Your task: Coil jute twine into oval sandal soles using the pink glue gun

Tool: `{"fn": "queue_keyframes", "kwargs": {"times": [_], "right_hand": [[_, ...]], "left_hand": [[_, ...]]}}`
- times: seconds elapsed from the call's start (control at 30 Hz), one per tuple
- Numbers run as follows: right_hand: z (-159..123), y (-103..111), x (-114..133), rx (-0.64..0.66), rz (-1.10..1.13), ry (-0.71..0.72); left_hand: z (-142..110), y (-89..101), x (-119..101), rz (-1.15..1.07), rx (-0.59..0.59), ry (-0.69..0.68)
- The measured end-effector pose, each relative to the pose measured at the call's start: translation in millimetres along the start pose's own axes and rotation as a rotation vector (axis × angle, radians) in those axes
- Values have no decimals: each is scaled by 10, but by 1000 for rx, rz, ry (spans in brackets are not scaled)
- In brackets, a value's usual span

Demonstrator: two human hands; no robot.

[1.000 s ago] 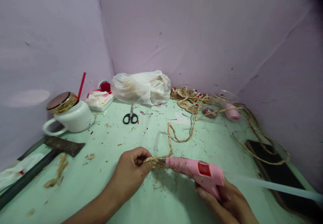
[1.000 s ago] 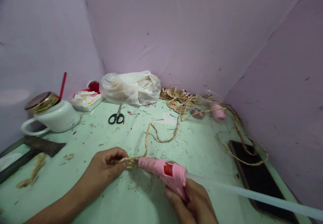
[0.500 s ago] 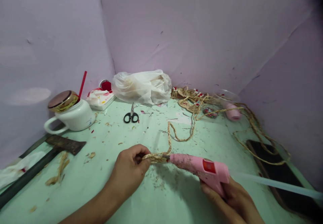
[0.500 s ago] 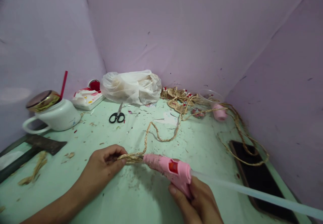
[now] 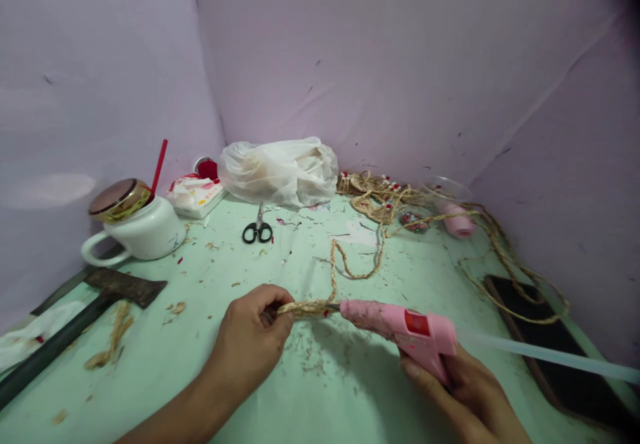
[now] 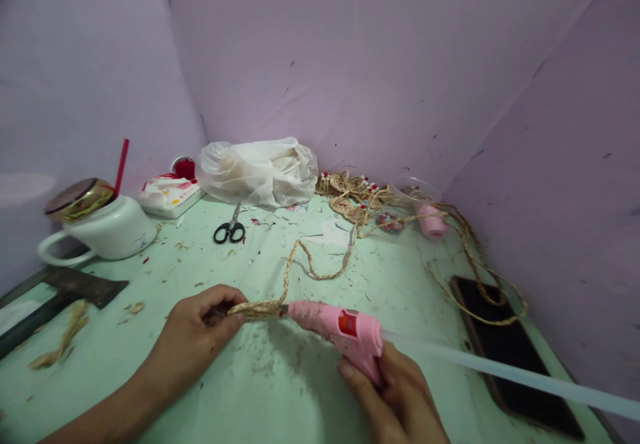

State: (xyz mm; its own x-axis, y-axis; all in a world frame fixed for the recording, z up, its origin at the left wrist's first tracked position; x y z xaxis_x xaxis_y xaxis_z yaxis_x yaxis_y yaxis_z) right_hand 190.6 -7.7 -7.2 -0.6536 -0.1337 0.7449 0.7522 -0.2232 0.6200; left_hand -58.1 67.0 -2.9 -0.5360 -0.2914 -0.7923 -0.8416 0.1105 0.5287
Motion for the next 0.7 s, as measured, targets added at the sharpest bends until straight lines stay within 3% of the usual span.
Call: {"fn": "queue_keyframes", "kwargs": {"times": [0.13, 0.43, 0.7], "right_hand": [[41, 4, 31, 90, -13, 37], [70, 85, 72, 29, -79, 63], [82, 80, 108, -51, 85, -27]], "left_hand": [[-8, 18, -14, 17, -17, -10], [-3, 34, -48, 10, -23, -15], [22, 34, -17, -29, -7, -14]]}}
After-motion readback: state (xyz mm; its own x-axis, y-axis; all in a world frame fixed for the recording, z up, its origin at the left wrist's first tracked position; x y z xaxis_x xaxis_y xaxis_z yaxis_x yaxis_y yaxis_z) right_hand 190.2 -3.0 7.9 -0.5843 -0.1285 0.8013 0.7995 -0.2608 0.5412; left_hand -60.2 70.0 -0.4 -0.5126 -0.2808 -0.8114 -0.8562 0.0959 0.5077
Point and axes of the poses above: each hand's wrist, its own z-axis towards the middle knuckle, its own y-axis out of the back of the hand, x = y × z, the point moved 8 cm from there along z, towards the middle knuckle, and after that the axes turned 12 degrees about y, right-handed, at the moved point
